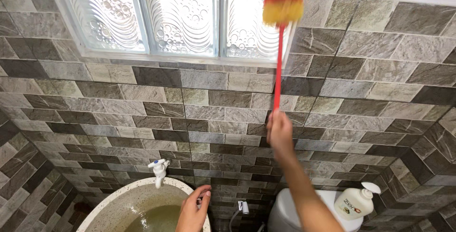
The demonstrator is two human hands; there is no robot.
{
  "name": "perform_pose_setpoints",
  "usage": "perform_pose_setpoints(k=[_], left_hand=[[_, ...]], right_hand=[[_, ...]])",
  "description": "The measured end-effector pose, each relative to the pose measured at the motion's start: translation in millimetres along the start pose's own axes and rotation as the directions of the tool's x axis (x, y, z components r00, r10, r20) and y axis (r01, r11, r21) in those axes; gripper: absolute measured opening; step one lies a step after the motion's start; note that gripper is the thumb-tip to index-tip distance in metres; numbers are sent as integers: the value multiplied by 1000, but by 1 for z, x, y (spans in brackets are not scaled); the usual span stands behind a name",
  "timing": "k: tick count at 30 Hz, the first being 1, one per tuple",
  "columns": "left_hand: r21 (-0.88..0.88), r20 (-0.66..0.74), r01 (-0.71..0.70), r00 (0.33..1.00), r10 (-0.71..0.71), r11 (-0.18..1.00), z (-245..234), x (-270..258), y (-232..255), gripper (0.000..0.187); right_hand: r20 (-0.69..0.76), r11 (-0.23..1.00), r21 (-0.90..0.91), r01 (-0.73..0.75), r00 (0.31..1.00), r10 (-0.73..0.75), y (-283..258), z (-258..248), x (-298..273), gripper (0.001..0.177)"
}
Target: The person uses a long-handled brush to scrub the tiled walls of a bathroom. They systematically clean the wall above the toilet and around a glass block window, then move to scrub the wall above a large water basin.
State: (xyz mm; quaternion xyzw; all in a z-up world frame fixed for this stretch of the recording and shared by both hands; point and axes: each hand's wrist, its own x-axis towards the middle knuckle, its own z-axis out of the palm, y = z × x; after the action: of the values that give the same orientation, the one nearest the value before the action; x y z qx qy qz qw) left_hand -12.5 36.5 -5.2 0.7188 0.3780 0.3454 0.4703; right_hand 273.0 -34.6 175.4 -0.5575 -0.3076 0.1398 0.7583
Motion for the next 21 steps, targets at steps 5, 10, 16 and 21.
perform_pose_setpoints(k=[5, 10, 16, 21], left_hand=[[74, 29, -15, 1000, 12, 997, -15, 4, -11, 35], [102, 139, 124, 981, -138, 987, -19, 12, -22, 41], [115, 235, 170, 953, -193, 979, -26, 26, -36, 44], [134, 263, 192, 939, -222, 972, -26, 43, -53, 46]], right_hand=[[4, 994, -65, 85, 996, -85, -118, 15, 49, 38], [19, 995, -18, 98, 995, -98, -131, 19, 41, 42], [-35, 995, -77, -67, 997, 64, -8, 4, -21, 47], [-57, 980, -81, -180, 983, 175, 75, -12, -75, 47]])
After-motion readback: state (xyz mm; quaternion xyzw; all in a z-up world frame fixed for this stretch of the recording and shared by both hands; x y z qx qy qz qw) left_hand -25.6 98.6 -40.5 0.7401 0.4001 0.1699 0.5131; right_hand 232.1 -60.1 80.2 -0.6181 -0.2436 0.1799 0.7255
